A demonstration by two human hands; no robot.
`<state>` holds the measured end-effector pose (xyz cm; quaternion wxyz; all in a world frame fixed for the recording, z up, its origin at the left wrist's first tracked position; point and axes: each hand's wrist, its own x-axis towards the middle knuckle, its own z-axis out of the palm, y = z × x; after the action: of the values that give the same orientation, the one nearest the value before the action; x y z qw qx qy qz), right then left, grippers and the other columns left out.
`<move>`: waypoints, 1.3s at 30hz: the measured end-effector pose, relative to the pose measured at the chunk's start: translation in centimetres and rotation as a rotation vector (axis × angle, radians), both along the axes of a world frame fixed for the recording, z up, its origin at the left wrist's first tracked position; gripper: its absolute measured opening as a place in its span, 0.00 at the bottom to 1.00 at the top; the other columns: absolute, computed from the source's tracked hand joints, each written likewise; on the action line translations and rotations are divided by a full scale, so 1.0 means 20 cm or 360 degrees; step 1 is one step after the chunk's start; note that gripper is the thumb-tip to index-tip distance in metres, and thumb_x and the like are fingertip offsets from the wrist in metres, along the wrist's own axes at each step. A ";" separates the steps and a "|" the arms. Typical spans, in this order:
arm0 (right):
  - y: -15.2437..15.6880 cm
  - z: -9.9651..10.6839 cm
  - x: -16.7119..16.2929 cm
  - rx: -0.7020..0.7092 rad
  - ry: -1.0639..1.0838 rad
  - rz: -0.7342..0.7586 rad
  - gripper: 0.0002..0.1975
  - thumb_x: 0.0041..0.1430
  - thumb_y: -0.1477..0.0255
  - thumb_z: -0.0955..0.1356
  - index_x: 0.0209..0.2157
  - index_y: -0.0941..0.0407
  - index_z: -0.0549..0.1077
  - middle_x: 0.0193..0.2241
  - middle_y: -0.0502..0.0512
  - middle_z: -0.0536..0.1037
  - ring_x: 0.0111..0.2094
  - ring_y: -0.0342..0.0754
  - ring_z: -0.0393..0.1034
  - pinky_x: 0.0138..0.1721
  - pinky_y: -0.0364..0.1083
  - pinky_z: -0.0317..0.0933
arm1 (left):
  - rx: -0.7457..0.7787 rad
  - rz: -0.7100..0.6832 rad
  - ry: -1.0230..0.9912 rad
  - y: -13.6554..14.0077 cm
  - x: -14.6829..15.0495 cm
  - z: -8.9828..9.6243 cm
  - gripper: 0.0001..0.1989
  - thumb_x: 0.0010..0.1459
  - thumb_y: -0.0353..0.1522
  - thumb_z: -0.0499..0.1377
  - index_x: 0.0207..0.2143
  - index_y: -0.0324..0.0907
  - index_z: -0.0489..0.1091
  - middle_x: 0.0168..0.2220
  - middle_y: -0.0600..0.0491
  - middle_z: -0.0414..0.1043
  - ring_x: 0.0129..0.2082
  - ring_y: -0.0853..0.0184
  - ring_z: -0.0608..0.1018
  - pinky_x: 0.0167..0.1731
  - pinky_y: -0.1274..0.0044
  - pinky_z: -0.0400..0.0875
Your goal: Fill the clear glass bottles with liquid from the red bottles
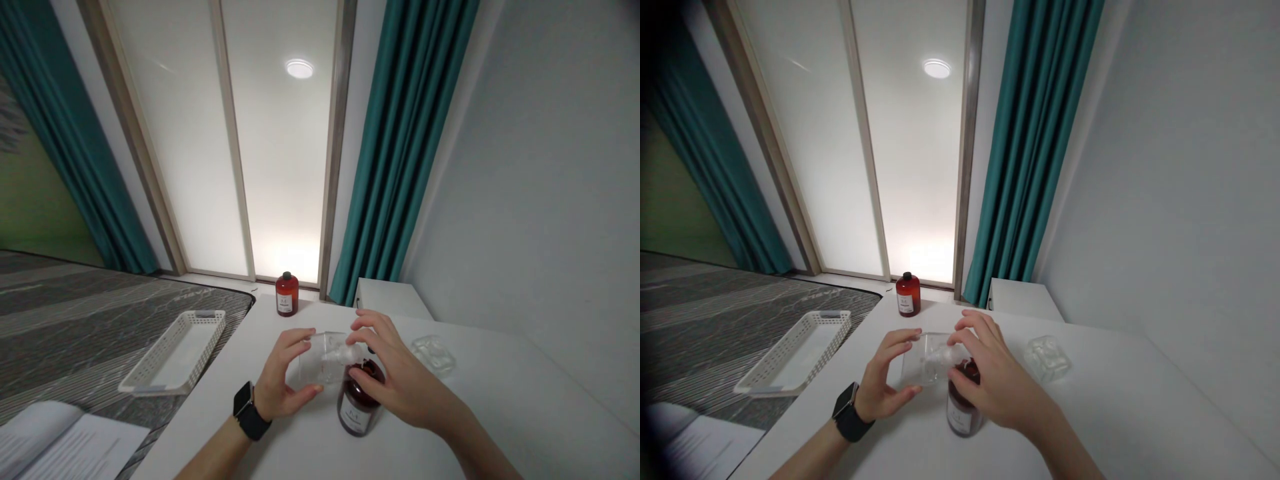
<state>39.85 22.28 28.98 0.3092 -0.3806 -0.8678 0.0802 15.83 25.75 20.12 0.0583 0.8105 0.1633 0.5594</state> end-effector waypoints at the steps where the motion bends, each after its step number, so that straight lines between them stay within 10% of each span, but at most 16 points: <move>1: 0.00 0.00 0.00 0.0007 -0.0007 -0.0007 0.12 0.59 0.76 0.68 0.44 0.52 0.66 0.50 0.59 0.67 0.61 0.58 0.54 0.59 0.59 0.56 | 0.0016 0.0010 0.0006 0.00 0.00 0.00 0.26 0.62 0.36 0.61 0.59 0.40 0.58 0.56 0.37 0.65 0.55 0.52 0.69 0.50 0.59 0.68; 4: 0.00 -0.01 -0.02 0.0102 -0.0018 -0.0118 0.04 0.61 0.74 0.67 0.38 0.54 0.67 0.43 0.60 0.71 0.55 0.60 0.60 0.55 0.61 0.57 | 0.0084 0.0071 0.0040 0.01 -0.01 0.00 0.26 0.62 0.34 0.61 0.59 0.40 0.58 0.57 0.36 0.64 0.56 0.51 0.69 0.51 0.58 0.68; 9: -0.01 0.00 -0.05 0.0073 -0.0050 0.0009 0.21 0.59 0.77 0.68 0.53 0.54 0.63 0.47 0.60 0.71 0.50 0.57 0.62 0.52 0.58 0.59 | 0.0215 0.0154 0.0195 0.03 -0.05 0.01 0.30 0.59 0.29 0.63 0.61 0.39 0.56 0.58 0.35 0.64 0.57 0.51 0.68 0.52 0.57 0.66; 18: 0.00 -0.05 -0.10 0.0259 0.0073 -0.0148 0.10 0.63 0.79 0.62 0.46 0.56 0.65 0.38 0.59 0.72 0.42 0.57 0.64 0.44 0.57 0.62 | 0.0361 0.0222 0.0180 0.01 -0.02 0.02 0.33 0.58 0.27 0.63 0.62 0.41 0.53 0.59 0.37 0.62 0.59 0.51 0.67 0.53 0.58 0.67; 26: -0.03 0.02 -0.03 0.0026 -0.0039 0.0121 0.24 0.57 0.86 0.60 0.53 0.53 0.63 0.47 0.58 0.71 0.49 0.55 0.63 0.50 0.55 0.61 | 0.0081 0.0103 -0.0081 0.02 -0.03 0.00 0.31 0.59 0.31 0.63 0.61 0.41 0.55 0.56 0.36 0.64 0.55 0.50 0.70 0.50 0.55 0.68; 33: 0.02 -0.04 -0.06 0.0147 -0.0078 -0.0097 0.06 0.62 0.76 0.67 0.40 0.56 0.67 0.37 0.57 0.75 0.39 0.55 0.66 0.42 0.55 0.61 | 0.0260 0.0127 0.0068 0.01 -0.01 0.01 0.31 0.61 0.31 0.63 0.62 0.43 0.53 0.58 0.37 0.63 0.56 0.51 0.69 0.51 0.56 0.66; 39: -0.02 0.00 -0.04 -0.0089 0.0013 -0.0074 0.09 0.61 0.77 0.67 0.43 0.54 0.66 0.38 0.55 0.75 0.40 0.52 0.68 0.41 0.51 0.62 | 0.0182 0.0179 0.0069 0.00 -0.01 0.03 0.31 0.62 0.35 0.63 0.63 0.46 0.53 0.57 0.39 0.64 0.55 0.52 0.70 0.50 0.58 0.69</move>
<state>39.03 21.82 29.01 0.3038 -0.4090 -0.8548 0.0988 15.55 25.71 20.68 -0.0231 0.8140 0.1774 0.5527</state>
